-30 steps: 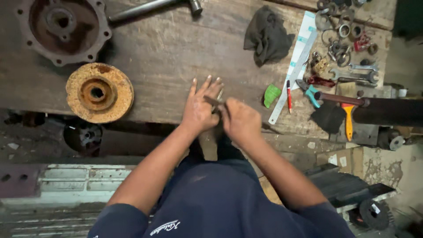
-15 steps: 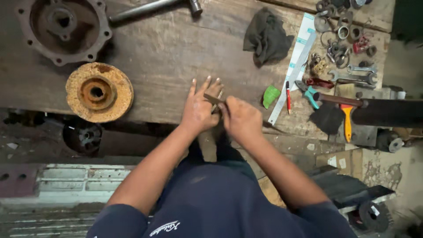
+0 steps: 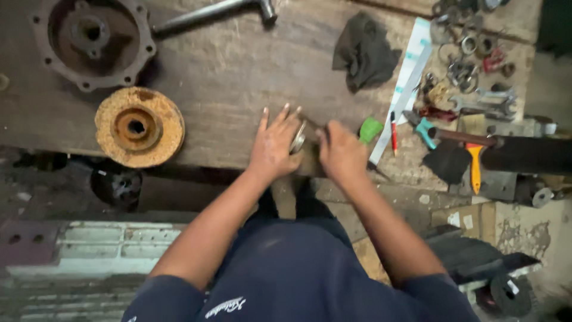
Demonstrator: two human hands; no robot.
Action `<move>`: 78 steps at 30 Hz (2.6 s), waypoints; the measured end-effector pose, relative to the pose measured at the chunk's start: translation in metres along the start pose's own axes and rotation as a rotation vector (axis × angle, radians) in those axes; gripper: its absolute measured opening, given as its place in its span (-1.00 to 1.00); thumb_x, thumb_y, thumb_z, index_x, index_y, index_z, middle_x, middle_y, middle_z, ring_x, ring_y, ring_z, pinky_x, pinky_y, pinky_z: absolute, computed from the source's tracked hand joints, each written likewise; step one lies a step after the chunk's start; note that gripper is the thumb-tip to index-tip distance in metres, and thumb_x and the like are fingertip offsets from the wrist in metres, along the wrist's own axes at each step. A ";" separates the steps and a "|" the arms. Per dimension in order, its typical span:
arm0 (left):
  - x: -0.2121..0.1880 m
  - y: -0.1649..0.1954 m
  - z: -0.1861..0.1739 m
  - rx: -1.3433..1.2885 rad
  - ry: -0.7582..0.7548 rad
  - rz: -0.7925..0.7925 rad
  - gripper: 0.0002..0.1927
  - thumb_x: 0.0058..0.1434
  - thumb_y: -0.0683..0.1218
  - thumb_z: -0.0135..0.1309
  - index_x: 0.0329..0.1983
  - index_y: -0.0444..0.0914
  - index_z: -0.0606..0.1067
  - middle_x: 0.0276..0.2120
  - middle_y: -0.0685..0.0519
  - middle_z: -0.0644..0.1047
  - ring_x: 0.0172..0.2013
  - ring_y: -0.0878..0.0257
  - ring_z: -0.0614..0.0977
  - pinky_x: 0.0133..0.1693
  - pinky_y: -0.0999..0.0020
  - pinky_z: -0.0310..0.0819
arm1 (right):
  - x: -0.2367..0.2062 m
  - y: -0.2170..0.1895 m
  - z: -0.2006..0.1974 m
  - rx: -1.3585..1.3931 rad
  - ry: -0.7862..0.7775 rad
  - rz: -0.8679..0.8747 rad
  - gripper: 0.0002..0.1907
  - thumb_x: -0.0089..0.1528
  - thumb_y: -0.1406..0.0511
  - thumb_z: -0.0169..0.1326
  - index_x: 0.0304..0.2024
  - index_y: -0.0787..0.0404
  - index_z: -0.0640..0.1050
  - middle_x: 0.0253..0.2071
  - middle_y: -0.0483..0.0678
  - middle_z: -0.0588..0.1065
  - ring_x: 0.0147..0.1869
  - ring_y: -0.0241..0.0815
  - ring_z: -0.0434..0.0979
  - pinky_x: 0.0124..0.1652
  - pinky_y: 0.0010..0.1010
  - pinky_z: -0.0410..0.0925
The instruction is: The person cleans a metal flange housing on a workbench, rubbing its surfaces with a green abrasive pad and rotating the part to reach different sides. They then scrape and file the part's edges and surface, working the metal piece over the wooden bench.
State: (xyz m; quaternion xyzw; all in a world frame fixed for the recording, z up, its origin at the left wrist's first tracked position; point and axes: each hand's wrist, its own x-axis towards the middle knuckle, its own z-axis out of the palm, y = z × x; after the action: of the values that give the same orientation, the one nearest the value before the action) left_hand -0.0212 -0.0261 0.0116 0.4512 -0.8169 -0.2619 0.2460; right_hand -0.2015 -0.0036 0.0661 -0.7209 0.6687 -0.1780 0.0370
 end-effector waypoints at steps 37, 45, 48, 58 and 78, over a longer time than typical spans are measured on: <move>0.006 0.001 -0.014 0.143 0.087 0.057 -0.20 -0.12 0.02 0.25 0.27 -0.27 0.43 0.38 -0.12 0.33 0.42 -0.06 0.22 0.35 -0.33 -0.09 | 0.001 -0.033 0.002 -0.060 -0.070 -0.054 -0.72 0.31 0.10 0.10 -0.31 0.15 0.48 -0.42 0.15 0.55 -0.37 0.24 0.57 -0.40 0.07 0.38; 0.004 0.007 -0.019 0.055 0.068 -0.004 -0.31 -0.07 0.04 0.26 0.18 -0.24 0.49 0.34 -0.10 0.38 0.42 -0.03 0.26 0.39 -0.33 -0.10 | 0.002 -0.019 0.005 -0.151 -0.065 -0.012 -0.67 0.34 0.07 0.11 -0.33 0.15 0.46 -0.45 0.17 0.54 -0.39 0.25 0.56 -0.37 0.06 0.38; 0.004 0.009 -0.025 0.018 0.119 -0.005 -0.30 -0.07 0.05 0.28 0.16 -0.30 0.47 0.32 -0.15 0.39 0.42 -0.06 0.30 0.40 -0.32 -0.08 | 0.011 -0.012 0.003 -0.138 -0.028 0.011 -0.69 0.37 0.09 0.10 -0.29 0.18 0.46 -0.41 0.17 0.55 -0.36 0.26 0.57 -0.36 0.05 0.39; 0.000 0.006 -0.018 0.115 0.253 0.045 -0.61 0.15 -0.01 0.21 0.05 -0.16 0.52 0.39 -0.02 0.44 0.46 0.02 0.38 0.45 -0.31 0.05 | -0.002 -0.023 0.004 -0.130 -0.045 0.018 -0.67 0.30 0.02 0.09 -0.28 0.14 0.49 -0.40 0.15 0.57 -0.30 0.26 0.59 -0.31 0.07 0.40; -0.002 0.003 -0.021 0.130 0.131 -0.034 -0.31 -0.01 0.14 0.17 0.24 -0.14 0.48 0.36 -0.02 0.43 0.46 0.07 0.33 0.48 -0.26 -0.04 | 0.005 -0.023 0.006 -0.201 -0.126 0.022 -0.60 0.44 -0.04 -0.02 -0.23 0.11 0.50 -0.35 0.17 0.58 -0.28 0.26 0.60 -0.25 0.08 0.42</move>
State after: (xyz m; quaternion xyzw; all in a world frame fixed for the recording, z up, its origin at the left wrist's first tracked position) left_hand -0.0080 -0.0271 0.0289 0.4963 -0.8065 -0.1822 0.2647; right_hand -0.1779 -0.0073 0.0683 -0.7236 0.6872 -0.0640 0.0084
